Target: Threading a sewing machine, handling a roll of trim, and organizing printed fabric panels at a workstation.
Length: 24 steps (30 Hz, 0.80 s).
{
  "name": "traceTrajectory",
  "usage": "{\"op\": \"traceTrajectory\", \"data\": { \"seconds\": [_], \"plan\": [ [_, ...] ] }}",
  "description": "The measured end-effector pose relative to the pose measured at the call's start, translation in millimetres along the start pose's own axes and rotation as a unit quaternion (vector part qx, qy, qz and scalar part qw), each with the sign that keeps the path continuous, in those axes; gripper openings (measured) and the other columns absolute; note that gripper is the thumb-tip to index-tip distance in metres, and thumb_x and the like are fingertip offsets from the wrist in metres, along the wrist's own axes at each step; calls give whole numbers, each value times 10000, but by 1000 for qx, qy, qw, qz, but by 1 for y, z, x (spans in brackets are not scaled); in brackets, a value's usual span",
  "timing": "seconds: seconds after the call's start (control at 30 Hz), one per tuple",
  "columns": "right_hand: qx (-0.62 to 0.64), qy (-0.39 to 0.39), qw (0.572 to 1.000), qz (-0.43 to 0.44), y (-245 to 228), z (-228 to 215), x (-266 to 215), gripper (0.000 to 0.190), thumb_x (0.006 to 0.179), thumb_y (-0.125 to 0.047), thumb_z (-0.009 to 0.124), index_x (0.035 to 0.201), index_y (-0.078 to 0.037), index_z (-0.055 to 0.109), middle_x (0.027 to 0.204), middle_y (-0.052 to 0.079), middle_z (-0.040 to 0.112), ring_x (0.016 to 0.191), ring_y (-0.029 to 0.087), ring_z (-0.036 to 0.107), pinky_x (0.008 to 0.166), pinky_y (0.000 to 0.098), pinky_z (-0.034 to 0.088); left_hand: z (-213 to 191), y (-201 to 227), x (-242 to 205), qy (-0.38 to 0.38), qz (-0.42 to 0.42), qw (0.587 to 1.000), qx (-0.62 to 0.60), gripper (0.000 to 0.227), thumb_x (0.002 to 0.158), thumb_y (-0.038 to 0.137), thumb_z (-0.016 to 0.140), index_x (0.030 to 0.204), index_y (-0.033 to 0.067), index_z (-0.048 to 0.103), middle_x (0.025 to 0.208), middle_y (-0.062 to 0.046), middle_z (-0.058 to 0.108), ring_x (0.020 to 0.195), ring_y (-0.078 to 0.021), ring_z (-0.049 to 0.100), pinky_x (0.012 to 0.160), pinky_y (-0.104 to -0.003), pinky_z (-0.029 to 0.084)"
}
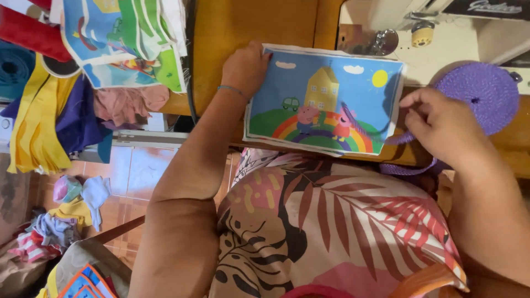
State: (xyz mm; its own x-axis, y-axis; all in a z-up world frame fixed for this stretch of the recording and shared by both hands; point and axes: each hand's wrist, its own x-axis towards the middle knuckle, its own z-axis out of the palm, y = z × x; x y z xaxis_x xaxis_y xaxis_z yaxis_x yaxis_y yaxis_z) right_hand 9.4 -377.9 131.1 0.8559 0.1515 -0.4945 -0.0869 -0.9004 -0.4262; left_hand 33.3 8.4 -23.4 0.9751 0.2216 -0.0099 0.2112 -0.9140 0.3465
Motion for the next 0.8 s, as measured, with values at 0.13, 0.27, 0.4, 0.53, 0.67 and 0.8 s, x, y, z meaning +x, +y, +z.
{"op": "traceTrajectory", "data": {
  "seconds": [0.13,0.27,0.4,0.53,0.67,0.8],
  "plan": [
    [38,-28,998,-52,67,23,6,264,1023,-202,641,1282,-209,689,1011,43,789,754,216,672,711,358,475,-23,34,-19,215,82,959,165,468,841,439,820,1020,97,555,875,-129,632,743,-361,622,561,-487,474],
    [191,-61,976,-82,89,56,11,424,1021,-89,568,1442,-122,526,609,131,584,339,221,456,350,346,359,-17,92,-46,149,325,925,129,597,911,409,847,1399,165,602,1366,-104,590,1248,-331,552,1106,-600,381],
    [395,-128,902,-121,87,75,22,576,965,13,494,1521,-122,427,540,-21,349,332,97,323,317,242,339,20,93,-48,18,393,915,92,631,1086,526,589,1587,173,439,1649,-117,331,1533,-364,256,1219,-653,195],
    [524,-173,834,1,76,81,18,494,960,-88,561,1445,-182,572,792,34,592,320,60,318,280,217,272,29,86,-39,41,363,924,110,648,1088,610,510,1585,198,473,1656,-93,296,1533,-336,230,1201,-676,195],
    [542,-171,823,7,77,95,21,144,945,-7,610,858,-53,504,616,216,565,276,91,249,234,264,168,31,81,-35,55,349,928,117,655,1088,645,473,1585,220,463,1653,-93,306,1531,-349,250,1198,-675,190],
    [547,-207,811,-12,89,102,30,83,980,2,571,949,-57,521,679,226,608,311,86,274,268,254,221,28,82,-36,44,344,927,141,675,1099,650,493,1613,218,420,1667,-96,266,1539,-348,224,1208,-669,185]
  ]
}}
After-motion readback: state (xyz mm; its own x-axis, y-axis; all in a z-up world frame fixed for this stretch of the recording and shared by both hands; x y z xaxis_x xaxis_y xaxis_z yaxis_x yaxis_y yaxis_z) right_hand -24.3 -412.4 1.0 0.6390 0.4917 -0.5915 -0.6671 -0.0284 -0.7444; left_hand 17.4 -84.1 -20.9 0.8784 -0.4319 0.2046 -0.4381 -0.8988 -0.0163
